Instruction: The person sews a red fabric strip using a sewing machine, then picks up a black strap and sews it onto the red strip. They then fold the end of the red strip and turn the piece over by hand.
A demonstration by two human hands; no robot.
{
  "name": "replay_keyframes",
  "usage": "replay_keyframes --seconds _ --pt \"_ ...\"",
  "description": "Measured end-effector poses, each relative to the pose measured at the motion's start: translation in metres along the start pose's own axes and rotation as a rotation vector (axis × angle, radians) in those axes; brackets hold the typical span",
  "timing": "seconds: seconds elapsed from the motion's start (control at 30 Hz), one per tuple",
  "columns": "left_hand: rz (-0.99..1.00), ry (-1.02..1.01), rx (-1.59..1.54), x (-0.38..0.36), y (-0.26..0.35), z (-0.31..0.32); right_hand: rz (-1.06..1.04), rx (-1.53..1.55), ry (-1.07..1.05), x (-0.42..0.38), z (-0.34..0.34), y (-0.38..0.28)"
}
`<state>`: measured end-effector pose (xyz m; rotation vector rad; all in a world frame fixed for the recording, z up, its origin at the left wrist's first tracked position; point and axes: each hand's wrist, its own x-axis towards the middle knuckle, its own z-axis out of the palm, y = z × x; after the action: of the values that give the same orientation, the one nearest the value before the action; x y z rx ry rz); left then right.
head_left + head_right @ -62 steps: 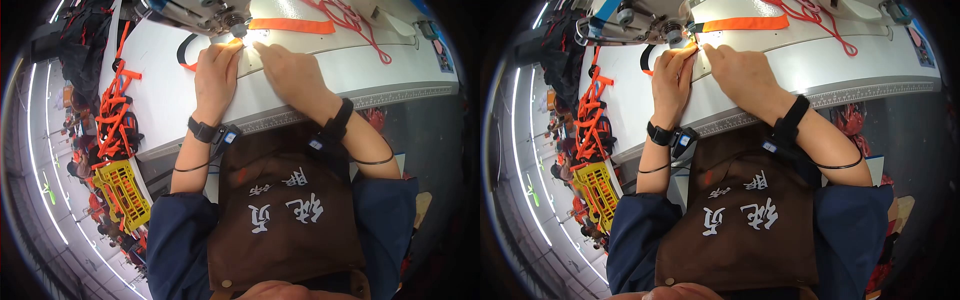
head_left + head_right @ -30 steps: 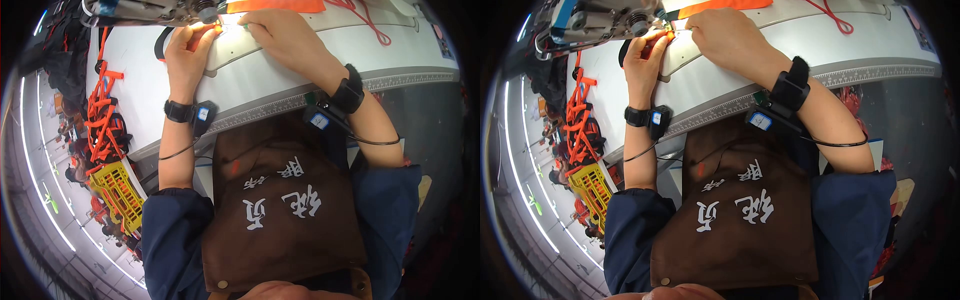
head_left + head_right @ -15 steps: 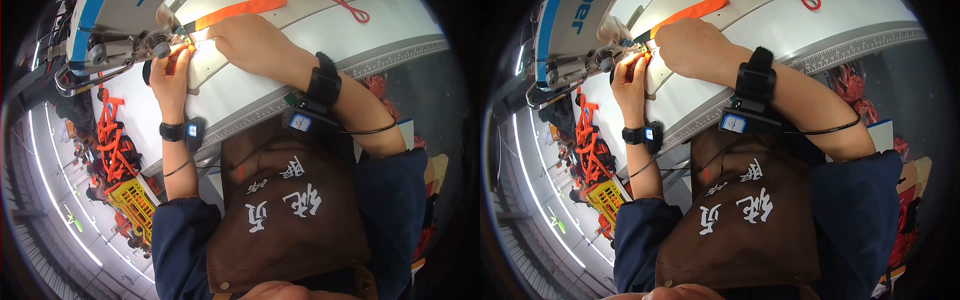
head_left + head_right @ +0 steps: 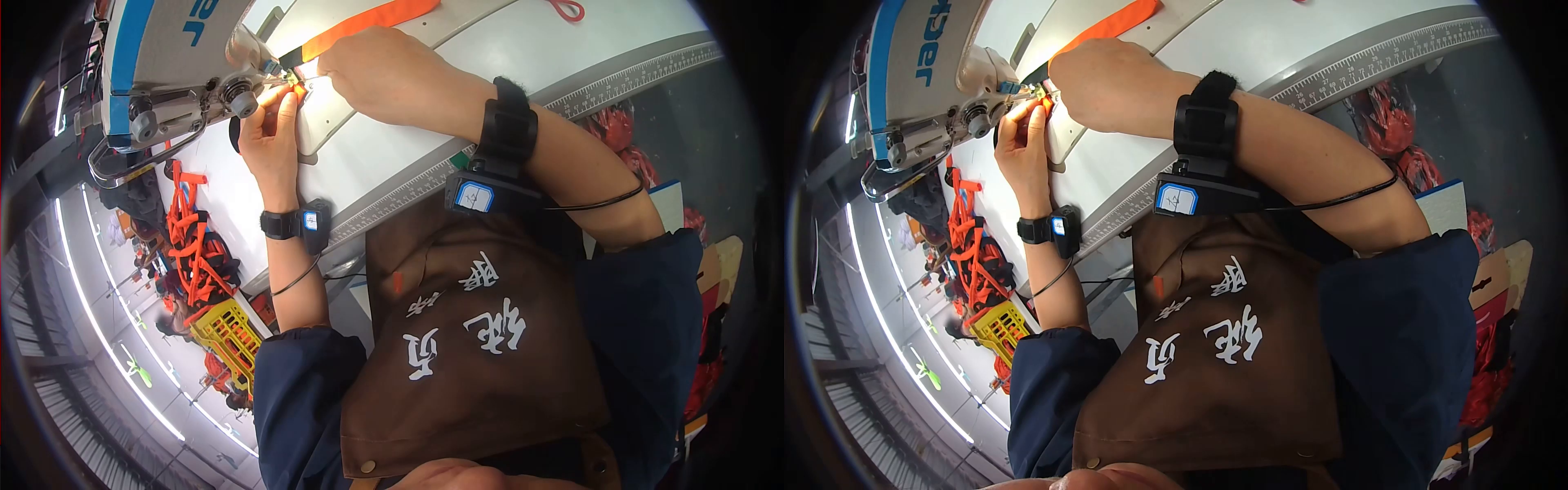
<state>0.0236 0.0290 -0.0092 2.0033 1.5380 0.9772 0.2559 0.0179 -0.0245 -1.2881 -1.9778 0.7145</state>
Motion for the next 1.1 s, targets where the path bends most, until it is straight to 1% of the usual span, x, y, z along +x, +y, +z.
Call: replay_keyframes --seconds 0.1,0.2,0.3,0.4,0.5,0.6,0.7,0.8,0.83,0.87,0.97,1.0,1.03,1.1 --pt "-0.007 -0.006 -0.038 0.0 0.002 0.001 -0.021 0.062 0.059 0.0 0.001 0.001" --pt "-0.011 -0.003 -0.005 0.0 -0.001 0.0 -0.069 0.0 0.061 -0.005 0.0 0.001" --pt "0.027 0.006 -0.046 0.0 -0.002 0.002 -0.147 -0.027 0.127 -0.012 0.004 -0.003" --pt "0.066 0.035 0.059 -0.001 -0.003 0.002 -0.189 -0.027 0.112 -0.015 0.001 -0.009" --pt "0.102 0.052 0.193 -0.004 0.011 0.002 -0.235 -0.119 0.061 -0.019 -0.001 -0.011" --pt "0.27 0.081 0.303 -0.004 0.019 0.003 -0.24 -0.255 -0.046 -0.018 0.0 -0.012" --pt "0.261 0.075 0.274 -0.005 0.016 0.001 -0.239 -0.265 -0.045 -0.02 -0.001 -0.014" --pt "0.284 0.07 0.301 -0.004 0.013 -0.001 -0.302 -0.218 0.067 -0.021 0.006 -0.008" --pt "0.285 0.066 0.31 -0.004 0.013 -0.001 -0.301 -0.199 0.084 -0.022 0.007 -0.006" --pt "0.286 0.084 0.252 -0.005 0.014 0.002 -0.301 -0.181 0.101 -0.022 0.006 -0.008" --pt "0.332 0.063 0.349 -0.006 0.022 0.001 -0.302 -0.206 0.11 -0.023 0.008 -0.007" --pt "0.385 0.073 0.387 -0.004 0.02 0.0 -0.301 -0.227 0.106 -0.023 0.009 -0.006" --pt "0.39 0.048 0.459 -0.006 0.024 -0.002 -0.311 -0.228 0.098 -0.023 0.009 -0.006" --pt "0.523 0.066 0.526 -0.003 0.019 -0.003 -0.323 -0.231 0.079 -0.025 0.007 -0.007"
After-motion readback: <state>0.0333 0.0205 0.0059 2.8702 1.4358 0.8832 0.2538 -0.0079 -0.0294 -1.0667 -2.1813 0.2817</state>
